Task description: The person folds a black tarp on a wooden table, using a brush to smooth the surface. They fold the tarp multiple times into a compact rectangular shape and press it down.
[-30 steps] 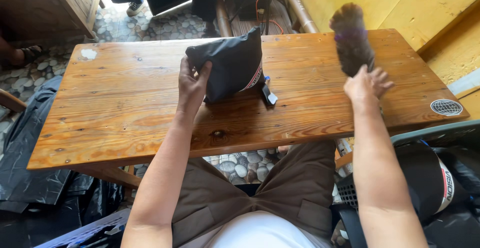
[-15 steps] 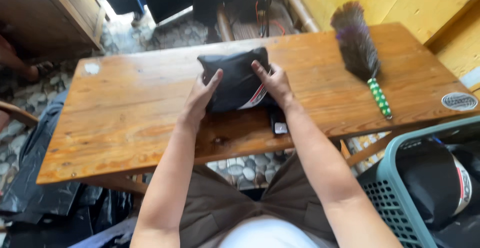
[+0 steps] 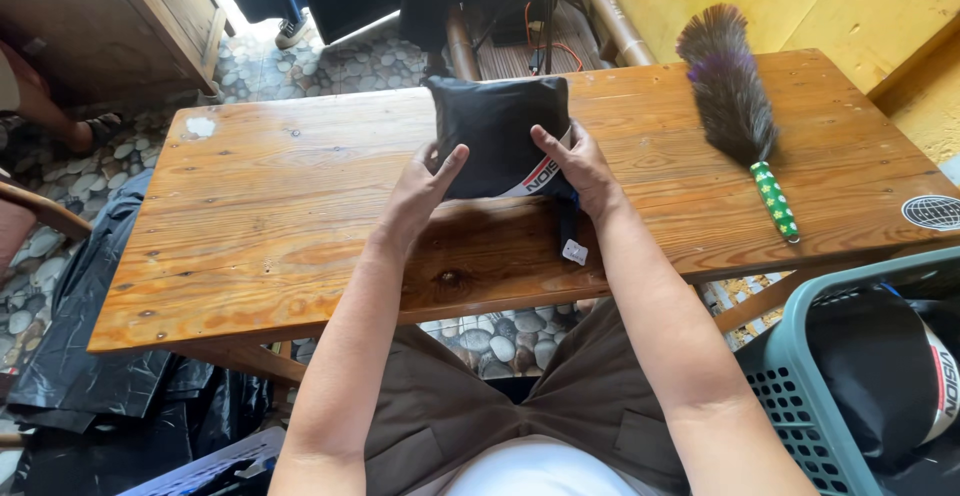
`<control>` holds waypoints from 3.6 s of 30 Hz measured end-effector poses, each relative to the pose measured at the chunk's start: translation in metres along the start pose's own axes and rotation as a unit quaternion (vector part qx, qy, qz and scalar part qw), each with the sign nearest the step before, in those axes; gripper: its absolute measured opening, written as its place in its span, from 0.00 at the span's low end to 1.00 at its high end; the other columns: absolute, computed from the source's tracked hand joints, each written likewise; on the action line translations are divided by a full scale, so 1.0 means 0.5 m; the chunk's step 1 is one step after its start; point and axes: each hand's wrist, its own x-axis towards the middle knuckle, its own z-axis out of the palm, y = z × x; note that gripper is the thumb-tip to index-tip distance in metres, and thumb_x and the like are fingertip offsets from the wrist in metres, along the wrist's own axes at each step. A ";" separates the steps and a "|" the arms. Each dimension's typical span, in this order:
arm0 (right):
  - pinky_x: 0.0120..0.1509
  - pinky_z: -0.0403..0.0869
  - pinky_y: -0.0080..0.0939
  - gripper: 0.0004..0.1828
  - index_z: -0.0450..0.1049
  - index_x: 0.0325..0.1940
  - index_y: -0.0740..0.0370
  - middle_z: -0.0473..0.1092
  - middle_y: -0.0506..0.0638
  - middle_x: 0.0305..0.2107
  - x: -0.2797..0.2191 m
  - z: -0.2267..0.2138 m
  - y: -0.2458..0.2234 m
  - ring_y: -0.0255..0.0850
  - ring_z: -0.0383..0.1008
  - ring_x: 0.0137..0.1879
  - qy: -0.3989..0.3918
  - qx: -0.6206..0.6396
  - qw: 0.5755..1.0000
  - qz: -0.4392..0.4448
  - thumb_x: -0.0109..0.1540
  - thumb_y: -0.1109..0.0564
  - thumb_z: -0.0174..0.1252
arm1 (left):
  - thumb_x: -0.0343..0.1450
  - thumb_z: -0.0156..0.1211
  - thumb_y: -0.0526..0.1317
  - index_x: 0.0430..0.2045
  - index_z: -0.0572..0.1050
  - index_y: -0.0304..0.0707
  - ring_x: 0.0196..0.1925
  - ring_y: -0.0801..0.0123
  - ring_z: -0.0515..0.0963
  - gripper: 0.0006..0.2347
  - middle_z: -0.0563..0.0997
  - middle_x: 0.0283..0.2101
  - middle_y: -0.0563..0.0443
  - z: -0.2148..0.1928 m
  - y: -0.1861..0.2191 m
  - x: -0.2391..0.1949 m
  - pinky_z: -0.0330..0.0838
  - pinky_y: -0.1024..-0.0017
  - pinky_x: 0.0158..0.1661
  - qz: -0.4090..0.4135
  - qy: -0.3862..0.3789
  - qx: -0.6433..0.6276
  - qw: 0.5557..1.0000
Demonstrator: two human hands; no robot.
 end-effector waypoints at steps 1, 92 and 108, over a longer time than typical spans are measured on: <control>0.48 0.81 0.38 0.25 0.75 0.50 0.53 0.77 0.46 0.35 0.004 -0.005 0.003 0.36 0.79 0.43 0.000 0.001 1.000 0.000 0.58 0.40 0.74 | 0.68 0.68 0.63 0.66 0.64 0.32 0.68 0.44 0.69 0.39 0.69 0.64 0.23 0.012 0.034 -0.024 0.66 0.51 0.64 0.000 0.000 0.001 1.000; 0.55 0.73 0.48 0.47 0.66 0.57 0.54 0.76 0.60 0.48 -0.011 0.057 -0.050 0.54 0.78 0.53 0.089 -0.331 0.936 0.080 0.52 0.16 0.42 | 0.66 0.48 0.69 0.49 0.72 0.47 0.47 0.63 0.81 0.29 0.82 0.44 0.47 0.029 0.025 0.000 0.71 0.65 0.48 -0.026 0.106 0.189 0.976; 0.42 0.82 0.44 0.54 0.62 0.64 0.56 0.74 0.55 0.53 -0.230 -0.255 -0.289 0.48 0.82 0.52 -0.023 -0.410 0.896 0.171 0.48 0.18 0.35 | 0.86 0.47 0.54 0.38 0.71 0.33 0.21 0.57 0.81 0.20 0.76 0.27 0.45 0.262 0.120 -0.132 0.75 0.67 0.19 0.033 -0.126 0.149 0.980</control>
